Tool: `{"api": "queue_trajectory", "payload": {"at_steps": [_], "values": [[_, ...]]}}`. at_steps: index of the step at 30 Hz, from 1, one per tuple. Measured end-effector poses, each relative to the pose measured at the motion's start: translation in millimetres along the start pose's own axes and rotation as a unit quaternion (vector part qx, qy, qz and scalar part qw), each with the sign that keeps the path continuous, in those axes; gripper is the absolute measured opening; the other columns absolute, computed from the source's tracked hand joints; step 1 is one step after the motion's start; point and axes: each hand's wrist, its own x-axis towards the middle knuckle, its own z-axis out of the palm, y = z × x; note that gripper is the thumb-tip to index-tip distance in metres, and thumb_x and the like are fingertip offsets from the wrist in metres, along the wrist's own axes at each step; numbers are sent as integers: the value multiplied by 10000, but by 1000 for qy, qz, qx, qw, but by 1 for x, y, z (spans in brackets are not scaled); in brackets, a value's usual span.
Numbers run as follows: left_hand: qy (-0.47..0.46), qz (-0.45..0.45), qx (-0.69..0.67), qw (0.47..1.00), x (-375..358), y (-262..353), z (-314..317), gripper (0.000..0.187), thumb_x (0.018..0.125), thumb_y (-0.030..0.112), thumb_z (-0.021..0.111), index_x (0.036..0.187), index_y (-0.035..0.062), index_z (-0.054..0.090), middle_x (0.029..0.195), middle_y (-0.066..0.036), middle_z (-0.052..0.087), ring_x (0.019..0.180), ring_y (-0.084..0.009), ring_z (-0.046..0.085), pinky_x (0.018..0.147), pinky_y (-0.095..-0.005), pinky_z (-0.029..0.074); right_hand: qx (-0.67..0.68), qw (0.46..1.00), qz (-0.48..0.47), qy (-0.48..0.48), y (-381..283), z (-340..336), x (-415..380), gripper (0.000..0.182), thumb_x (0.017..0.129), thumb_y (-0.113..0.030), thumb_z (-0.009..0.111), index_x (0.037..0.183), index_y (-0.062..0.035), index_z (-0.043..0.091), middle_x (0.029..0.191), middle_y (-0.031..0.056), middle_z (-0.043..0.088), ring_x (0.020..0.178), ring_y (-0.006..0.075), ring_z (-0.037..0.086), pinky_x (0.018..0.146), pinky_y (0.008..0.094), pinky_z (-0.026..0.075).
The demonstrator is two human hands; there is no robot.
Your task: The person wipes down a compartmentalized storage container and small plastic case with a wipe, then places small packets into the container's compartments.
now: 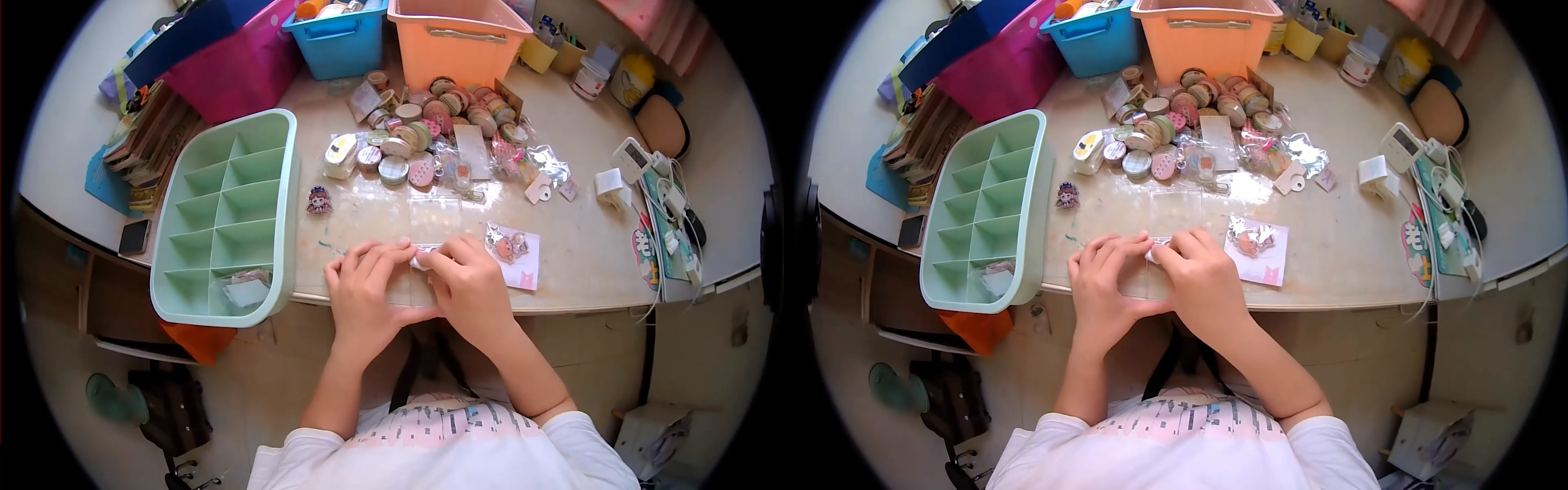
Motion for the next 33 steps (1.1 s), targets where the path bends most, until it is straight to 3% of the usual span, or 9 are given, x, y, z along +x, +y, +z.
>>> {"api": "queue_trajectory", "payload": {"at_steps": [11, 14, 16, 20, 23, 26, 28, 30, 33], "values": [[0, -8, 6, 1000, 1, 2, 0, 827, 530, 580, 944, 1195, 136, 734, 1270, 13, 744, 1248, -267, 602, 1069, -444, 349, 85, 986, 23, -143, -9, -39, -9, 125, 810, -13, 732, 926, -57, 735, 864, 116, 629, 886, 322, 631, 732, 439, 525], [3, -3, 11, 1000, 1, 2, 0, 809, 525, 569, 948, 1174, 135, 737, 1265, 16, 747, 1241, -265, 605, 1063, -443, 352, 21, 999, 31, -17, 8, -8, 5, 115, 813, -12, 728, 917, -59, 731, 866, 111, 629, 896, 316, 633, 738, 442, 528], [17, 6, 5, 1000, 0, 0, 2, 763, 562, 561, 918, 1181, 160, 721, 1275, 50, 733, 1209, -248, 607, 1024, -467, 362, 14, 1000, 18, -17, 5, -9, 2, 97, 821, -10, 721, 904, -60, 723, 863, 104, 622, 900, 316, 629, 737, 442, 528], [13, 7, 14, 1000, 0, 1, 1, 777, 555, 565, 921, 1188, 160, 722, 1274, 47, 732, 1209, -248, 607, 1026, -465, 362, 74, 987, -22, -142, -4, -42, -15, 135, 798, -30, 741, 924, -76, 726, 874, 78, 625, 904, 314, 617, 778, 441, 535], [10, 1, 3, 1000, 2, 4, -2, 787, 557, 582, 915, 1195, 163, 724, 1273, 43, 733, 1211, -246, 607, 1028, -463, 360, -45, 992, -50, -109, 1, -51, -14, 259, 785, -29, 742, 1028, -115, 763, 895, 49, 651, 931, 266, 613, 811, 414, 534], [10, 3, 11, 1000, 0, 3, -1, 829, 521, 577, 941, 1195, 137, 739, 1250, 22, 751, 1221, -255, 616, 1058, -452, 369, -67, 997, -36, 5, 5, -9, -8, 227, 778, -30, 746, 991, -106, 766, 877, 53, 645, 925, 270, 617, 801, 409, 538], [17, 9, 13, 1000, 0, 2, 0, 835, 517, 587, 938, 1193, 137, 743, 1225, 11, 751, 1218, -256, 619, 1053, -451, 368, -38, 999, -27, 4, 5, -14, -8, 189, 785, -27, 748, 962, -93, 754, 876, 59, 640, 900, 276, 623, 777, 409, 540], [15, 7, 6, 1000, -1, 1, 1, 824, 532, 596, 921, 1202, 153, 735, 1240, 23, 745, 1214, -251, 617, 1038, -453, 368, 95, 988, -3, -124, -1, -35, -13, 162, 800, -28, 746, 949, -90, 744, 873, 66, 634, 875, 285, 626, 753, 411, 539], [14, 7, 4, 1000, 0, 2, -1, 821, 536, 596, 920, 1206, 157, 739, 1211, 13, 745, 1211, -250, 623, 1032, -450, 366, 64, 990, 14, -123, 0, -44, -13, 144, 811, -24, 743, 941, -86, 736, 868, 69, 628, 874, 298, 637, 738, 420, 539]]}}
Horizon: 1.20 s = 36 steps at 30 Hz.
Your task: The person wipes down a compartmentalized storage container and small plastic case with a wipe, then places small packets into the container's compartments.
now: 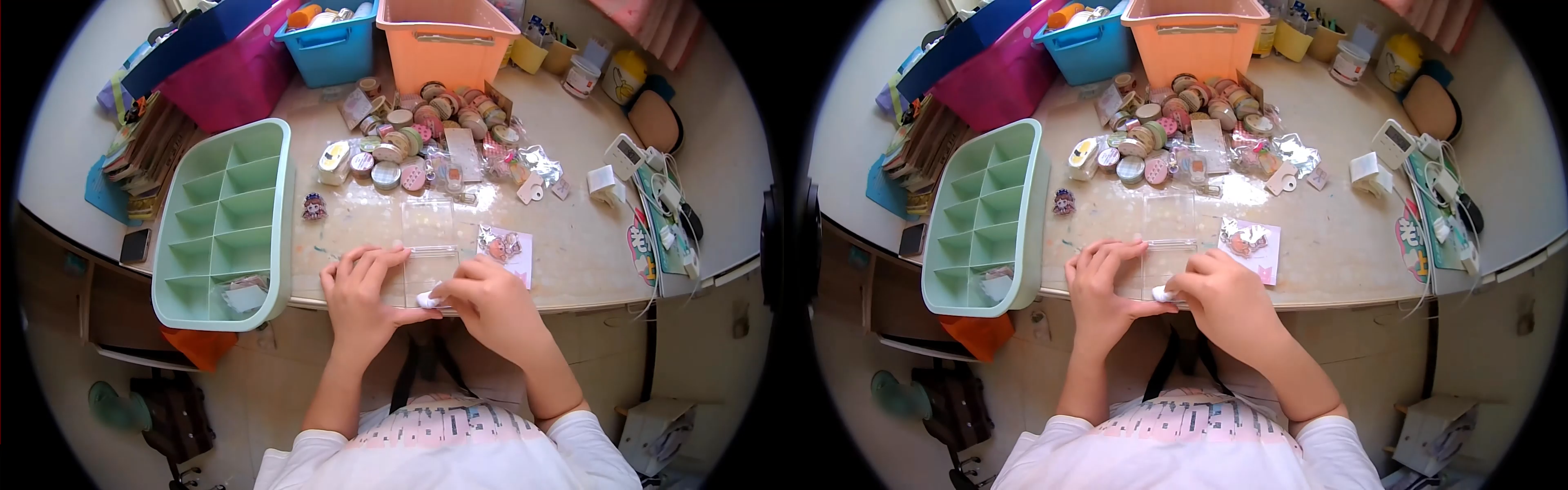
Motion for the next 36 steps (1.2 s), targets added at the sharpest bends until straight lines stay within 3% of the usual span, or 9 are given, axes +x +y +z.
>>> {"api": "queue_trajectory", "payload": {"at_steps": [5, 8, 11, 15, 20, 24, 27, 33, 36], "values": [[7, 1, 2, 1000, 0, 0, 1, 826, 524, 586, 938, 1200, 150, 754, 1164, -8, 752, 1206, -253, 634, 1047, -447, 365, -82, 991, 14, 105, 11, 27, 17, 148, 814, -14, 736, 946, -81, 734, 863, 78, 620, 873, 311, 645, 726, 428, 541], [14, 4, 7, 1000, -3, -2, 4, 827, 520, 588, 939, 1199, 152, 756, 1158, -8, 750, 1206, -255, 635, 1053, -451, 366, 52, 998, -37, 6, 2, 13, 1, 142, 815, -6, 728, 937, -80, 735, 854, 66, 616, 845, 282, 638, 737, 398, 531], [14, 12, 7, 1000, -2, -2, 4, 825, 538, 611, 912, 1216, 180, 728, 1230, 35, 743, 1194, -245, 629, 1025, -464, 367, -30, 999, -28, 8, 3, -4, 0, 143, 797, -5, 723, 924, -72, 724, 855, 65, 616, 838, 278, 634, 740, 395, 527], [15, 8, 10, 1000, -4, -2, 5, 825, 538, 608, 917, 1217, 181, 726, 1208, 36, 741, 1192, -248, 632, 1024, -466, 368, -85, 987, -38, 130, 11, 35, 23, 175, 754, -24, 715, 923, -71, 721, 865, 80, 616, 847, 290, 634, 733, 401, 526], [20, 14, 14, 1000, -3, -1, 3, 829, 541, 606, 918, 1223, 176, 725, 1205, 31, 742, 1191, -246, 633, 1025, -472, 367, 19, 997, -64, -39, 8, -3, 8, 102, 816, -55, 720, 916, -72, 704, 861, 92, 609, 859, 305, 638, 703, 424, 526], [13, 18, 13, 1000, -3, -2, 3, 826, 555, 602, 915, 1235, 171, 730, 1211, 30, 743, 1186, -240, 636, 1025, -469, 370, -124, 990, -32, 67, 14, 2, 14, 82, 849, -83, 733, 926, -70, 705, 842, 106, 596, 842, 316, 643, 695, 432, 529], [26, 30, 18, 999, -4, -3, 5, 819, 553, 597, 922, 1223, 161, 749, 1177, 22, 757, 1179, -241, 647, 1034, -452, 378, -91, 993, -3, 77, 17, 8, 10, 87, 851, -82, 745, 926, -68, 702, 845, 112, 597, 807, 329, 640, 691, 438, 528], [46, 47, 14, 998, -9, -2, 7, 802, 573, 587, 937, 1216, 144, 755, 1127, 21, 774, 1133, -227, 655, 1035, -437, 381, 64, 996, 31, -54, 0, -29, 2, 125, 896, -42, 738, 1019, -51, 755, 931, 125, 688, 834, 343, 694, 738, 416, 563], [41, 32, -26, 998, -8, 5, -5, 854, 564, 601, 943, 1247, 136, 728, 1093, 27, 773, 1098, -211, 645, 1029, -441, 380, 17, 984, 44, 173, 8, -34, 20, 152, 881, -5, 736, 1026, -37, 765, 990, 140, 706, 888, 327, 698, 771, 410, 567]]}}
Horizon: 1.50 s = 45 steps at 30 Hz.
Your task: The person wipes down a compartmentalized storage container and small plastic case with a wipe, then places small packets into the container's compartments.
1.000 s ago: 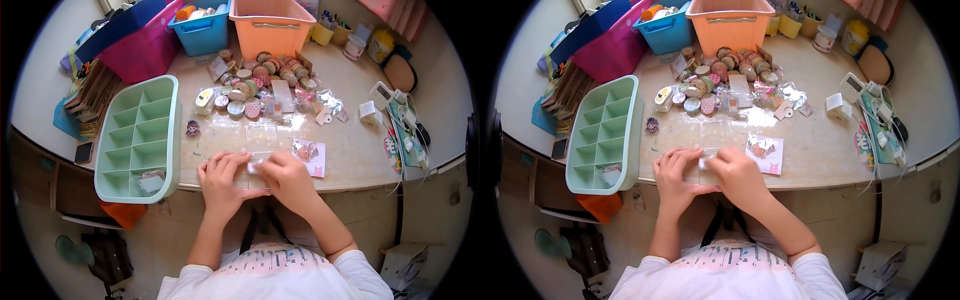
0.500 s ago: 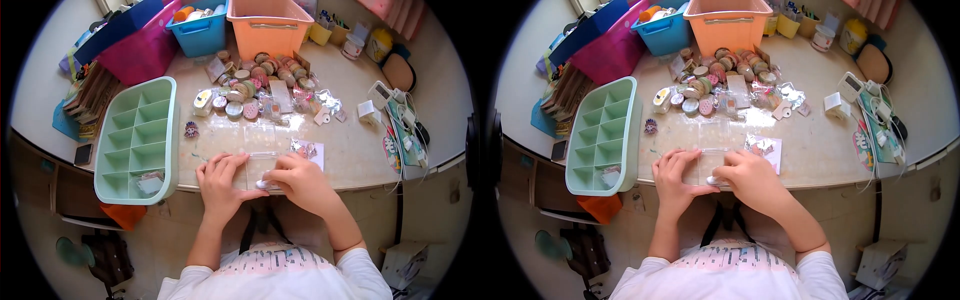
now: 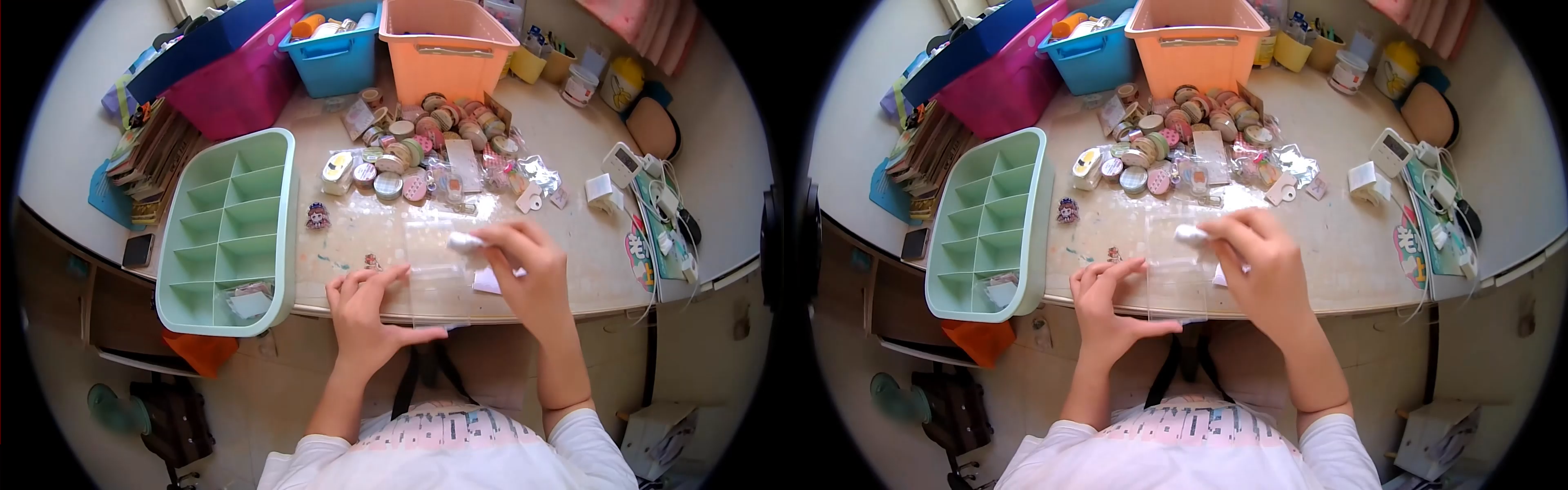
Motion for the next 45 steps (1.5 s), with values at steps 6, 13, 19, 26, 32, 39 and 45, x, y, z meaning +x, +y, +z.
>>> {"api": "queue_trajectory", "payload": {"at_steps": [6, 13, 19, 26, 32, 39, 45], "values": [[1, 0, -7, 1000, -2, 1, 7, 890, 523, 639, 942, 1219, 133, 718, 1019, 39, 760, 1063, -212, 632, 1021, -429, 385, -42, 973, -136, -179, 25, 37, 21, 114, 861, -75, 763, 968, -37, 756, 961, 129, 687, 994, 338, 649, 864, 431, 559], [8, 30, 0, 1000, -2, -4, 10, 741, 526, 649, 935, 1035, 150, 731, 976, 58, 721, 993, -234, 648, 962, -410, 422, -61, 982, -132, -120, 43, 57, 33, 125, 843, -17, 751, 964, -47, 761, 903, 111, 656, 892, 333, 626, 783, 433, 540], [16, 28, -6, 999, 0, -5, 12, 727, 527, 637, 942, 1000, 135, 712, 951, 51, 709, 967, -231, 651, 932, -411, 438, -27, 955, -95, -279, 27, 36, 28, 82, 812, -36, 683, 892, -45, 700, 912, 141, 618, 961, 352, 622, 792, 443, 553], [-7, 15, -11, 1000, -2, -4, 9, 712, 539, 627, 947, 985, 137, 685, 917, 51, 691, 924, -221, 642, 909, -405, 443, -96, 959, -146, -224, 28, 39, 28, 112, 835, -8, 714, 927, -68, 737, 892, 107, 637, 913, 326, 625, 790, 439, 548], [10, 38, -7, 999, 1, -3, 9, 727, 542, 628, 948, 1001, 130, 684, 912, 48, 676, 879, -201, 623, 898, -396, 441, -177, 970, -120, -118, 43, 48, 32, 149, 851, -60, 749, 991, -105, 776, 882, 95, 645, 893, 315, 657, 768, 429, 551], [12, 38, -1, 999, -1, -4, 10, 750, 547, 647, 942, 1021, 124, 688, 918, 48, 677, 879, -200, 623, 894, -394, 443, -96, 976, -66, -182, 31, 32, 17, 79, 842, -68, 716, 920, -64, 716, 913, 97, 629, 912, 318, 653, 770, 434, 565], [8, 34, 1, 999, -2, -4, 9, 747, 555, 646, 939, 1015, 118, 681, 934, 43, 685, 889, -205, 627, 892, -392, 449, -92, 970, -128, -186, 26, 30, 16, 96, 826, -29, 683, 914, -54, 714, 942, 122, 662, 921, 329, 653, 807, 442, 559]]}}
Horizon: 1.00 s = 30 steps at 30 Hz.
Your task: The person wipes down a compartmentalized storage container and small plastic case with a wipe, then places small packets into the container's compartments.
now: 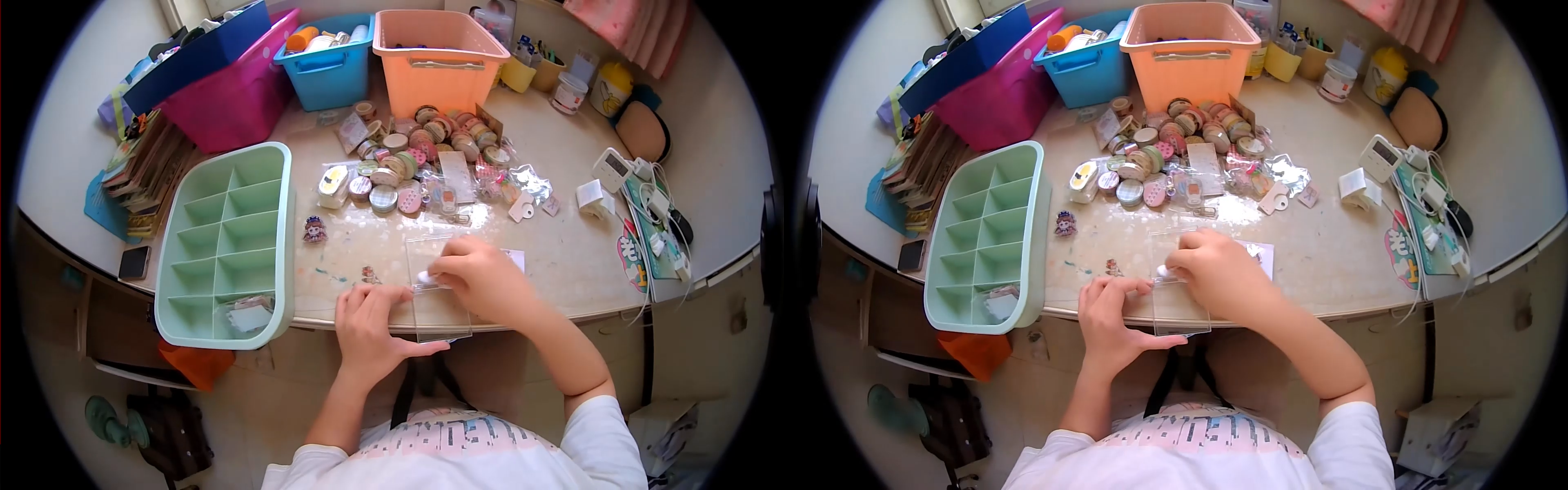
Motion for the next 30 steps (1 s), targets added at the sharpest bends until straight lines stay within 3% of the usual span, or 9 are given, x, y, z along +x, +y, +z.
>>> {"api": "queue_trajectory", "payload": {"at_steps": [8, 10, 11, 13, 16, 20, 26, 28, 30], "values": [[28, 3, -27, 999, -1, 0, 2, 740, 559, 591, 962, 1054, 127, 667, 991, 43, 712, 913, -196, 642, 897, -382, 457, 86, 987, 100, 89, 16, -5, 1, 184, 985, -92, 652, 1148, -8, 633, 1021, 200, 697, 1017, 407, 661, 915, 457, 530], [36, 9, -39, 999, -1, -2, 2, 753, 557, 577, 968, 1082, 129, 669, 999, 41, 716, 912, -196, 642, 901, -384, 459, 206, 953, 220, 30, 7, -8, 3, 148, 1052, -131, 612, 1150, -19, 615, 1070, 165, 724, 1002, 297, 699, 896, 383, 532], [44, 15, -52, 998, -1, -3, 1, 767, 555, 564, 973, 1111, 130, 672, 1007, 39, 719, 911, -196, 643, 904, -385, 462, 208, 953, 219, 30, 10, -4, 1, 148, 1052, -131, 612, 1150, -19, 615, 1070, 165, 724, 1002, 297, 699, 896, 383, 532], [20, -15, -33, 999, -4, 0, -2, 786, 558, 557, 974, 1147, 132, 673, 1025, 36, 726, 921, -201, 645, 911, -390, 466, 460, 849, 225, 134, 21, 7, -7, 152, 1106, -175, 564, 1158, -41, 614, 1041, 72, 720, 955, 141, 662, 845, 293, 508], [23, -69, -11, 997, -7, 2, 7, 823, 571, 544, 973, 1220, 135, 674, 1058, 25, 739, 957, -214, 651, 926, -399, 473, 601, 772, 152, 139, -3, -5, -19, 166, 1125, -192, 539, 1178, -55, 617, 1006, -13, 670, 912, 56, 570, 800, 241, 469], [46, -65, 15, 997, 1, 1, 13, 890, 558, 472, 994, 1306, 127, 658, 1152, 1, 735, 988, -229, 657, 891, -392, 502, 303, 937, 173, 12, -30, -23, -46, 160, 1058, -142, 643, 1155, -16, 652, 889, 77, 656, 813, 142, 616, 745, 278, 493], [-41, -49, 40, 997, 5, 9, -4, 899, 589, 499, 960, 1359, 147, 659, 1270, -17, 706, 1209, -279, 612, 1051, -450, 444, 186, 947, 213, 151, -35, -6, -49, 125, 966, -63, 718, 1085, -23, 708, 995, 144, 720, 895, 305, 695, 781, 380, 563], [-44, -60, 30, 997, 4, 8, -4, 885, 596, 501, 955, 1352, 145, 665, 1272, -15, 706, 1236, -281, 602, 1079, -458, 424, 52, 986, 83, 134, -33, 3, -46, 160, 890, -30, 753, 1048, -53, 737, 1028, 113, 723, 945, 303, 673, 818, 399, 565], [-49, -40, 52, 997, 2, 1, 0, 880, 649, 533, 928, 1381, 134, 647, 1303, -27, 688, 1236, -284, 600, 1052, -441, 416, 81, 991, 32, 103, -43, 16, -46, 275, 759, 3, 798, 1019, -75, 757, 1023, 73, 730, 949, 297, 654, 825, 411, 565]]}}
